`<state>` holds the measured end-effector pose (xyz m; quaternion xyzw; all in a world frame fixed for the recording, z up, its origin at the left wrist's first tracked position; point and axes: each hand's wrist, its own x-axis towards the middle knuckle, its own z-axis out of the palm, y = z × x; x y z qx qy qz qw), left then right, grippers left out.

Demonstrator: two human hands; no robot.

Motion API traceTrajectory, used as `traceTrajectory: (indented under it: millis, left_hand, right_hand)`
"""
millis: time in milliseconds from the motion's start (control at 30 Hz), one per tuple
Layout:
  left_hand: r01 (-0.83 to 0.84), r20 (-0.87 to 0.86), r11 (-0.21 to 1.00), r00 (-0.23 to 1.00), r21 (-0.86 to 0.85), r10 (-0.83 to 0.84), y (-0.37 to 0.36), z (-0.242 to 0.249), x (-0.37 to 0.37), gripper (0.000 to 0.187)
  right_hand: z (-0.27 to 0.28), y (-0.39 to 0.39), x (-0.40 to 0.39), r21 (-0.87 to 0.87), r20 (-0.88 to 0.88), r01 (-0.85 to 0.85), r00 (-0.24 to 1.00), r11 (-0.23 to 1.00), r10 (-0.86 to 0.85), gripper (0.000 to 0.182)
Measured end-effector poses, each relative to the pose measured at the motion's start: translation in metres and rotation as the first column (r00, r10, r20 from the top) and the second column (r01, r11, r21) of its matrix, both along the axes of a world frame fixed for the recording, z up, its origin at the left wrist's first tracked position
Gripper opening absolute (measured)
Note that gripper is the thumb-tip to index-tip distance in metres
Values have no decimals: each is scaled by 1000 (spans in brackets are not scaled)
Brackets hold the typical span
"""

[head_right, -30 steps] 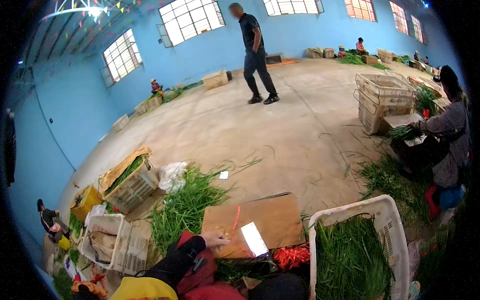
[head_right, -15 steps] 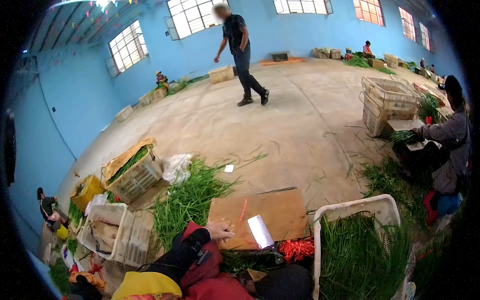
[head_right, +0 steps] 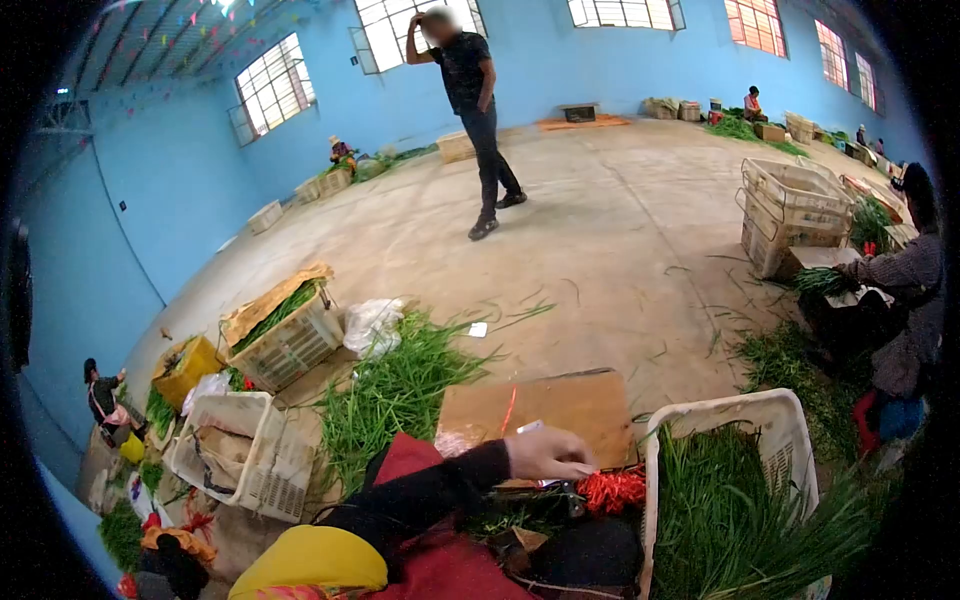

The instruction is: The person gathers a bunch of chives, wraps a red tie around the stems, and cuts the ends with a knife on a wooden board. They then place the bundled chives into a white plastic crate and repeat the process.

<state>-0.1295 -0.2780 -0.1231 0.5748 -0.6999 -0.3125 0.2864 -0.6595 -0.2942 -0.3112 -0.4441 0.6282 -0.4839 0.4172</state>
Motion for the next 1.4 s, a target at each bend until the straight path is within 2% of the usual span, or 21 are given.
traceTrajectory:
  millis: [33,67,100,200,233,267,300,333,367,400,433,633,700,900,933,1067,1100,1167,1267,1300,1400]
  left_hand:
    - [69,-74,998,995,-5,-69,-8,14,-23,27]
    - [126,-42,991,991,-39,-127,-17,24,-47,26]
    - [190,-11,979,981,-67,-191,-22,29,-66,24]
    - [376,-84,910,915,-176,-395,-36,15,-121,24]
    - [411,-26,876,902,-253,-431,-34,22,-138,26]
    - [475,-17,836,867,-274,-498,-35,20,-152,32]
    - [497,-10,806,849,-321,-528,-32,9,-165,39]
    - [550,34,781,823,-295,-567,-32,4,-179,45]
    - [589,16,784,801,-196,-598,-30,10,-192,53]
    - [623,67,760,779,-186,-623,-28,1,-203,56]
    - [645,135,743,764,-180,-631,-27,-6,-212,60]
    - [684,207,701,729,-200,-652,-13,-23,-234,65]
    - [677,190,702,736,-222,-649,-9,-27,-235,67]
    - [657,133,734,754,-175,-643,-12,-33,-232,65]
    - [626,87,779,779,-40,-621,-10,-22,-229,57]
    - [341,-235,896,881,-285,-411,-17,-37,-220,21]
    - [299,-368,947,899,119,-238,-14,-34,-215,19]
    - [282,-331,902,928,326,-171,-20,-9,-217,32]
    - [378,-36,907,925,187,-378,-28,-21,-229,45]
    - [330,78,911,930,247,-358,-26,-23,-231,43]
    - [297,70,941,948,160,-311,-23,-46,-229,39]
  right_hand:
    - [-16,2,4,-18,126,-20,992,1000,22,40]
    - [75,25,60,88,244,24,969,996,-45,36]
    - [84,12,72,100,233,40,971,994,-63,36]
    - [29,15,65,149,747,-166,664,975,-1,38]
    - [47,23,66,34,764,-341,614,939,196,33]
    - [82,35,88,190,695,-144,718,971,-30,32]
    - [31,31,70,-32,648,-284,724,958,236,24]
    - [66,39,88,-193,285,-324,885,926,369,31]
    - [59,36,86,-72,192,-342,917,937,349,31]
    - [85,28,101,-13,542,-308,797,951,266,33]
    - [105,22,111,23,818,-299,554,954,154,36]
    - [38,22,98,-49,780,-350,571,935,255,55]
    - [73,25,106,-76,767,-319,587,945,260,55]
    - [61,25,110,-31,782,-276,592,961,196,50]
    - [61,25,110,-28,782,-275,593,961,193,50]
    - [59,22,114,13,718,-244,677,970,160,40]
    - [60,22,116,20,720,-248,675,969,158,40]
    - [64,22,121,6,740,-244,654,970,160,37]
    - [60,24,130,-39,731,-201,662,979,165,36]
    - [59,23,132,-9,754,-190,644,982,132,37]
    - [59,23,133,-34,704,-207,690,978,170,39]
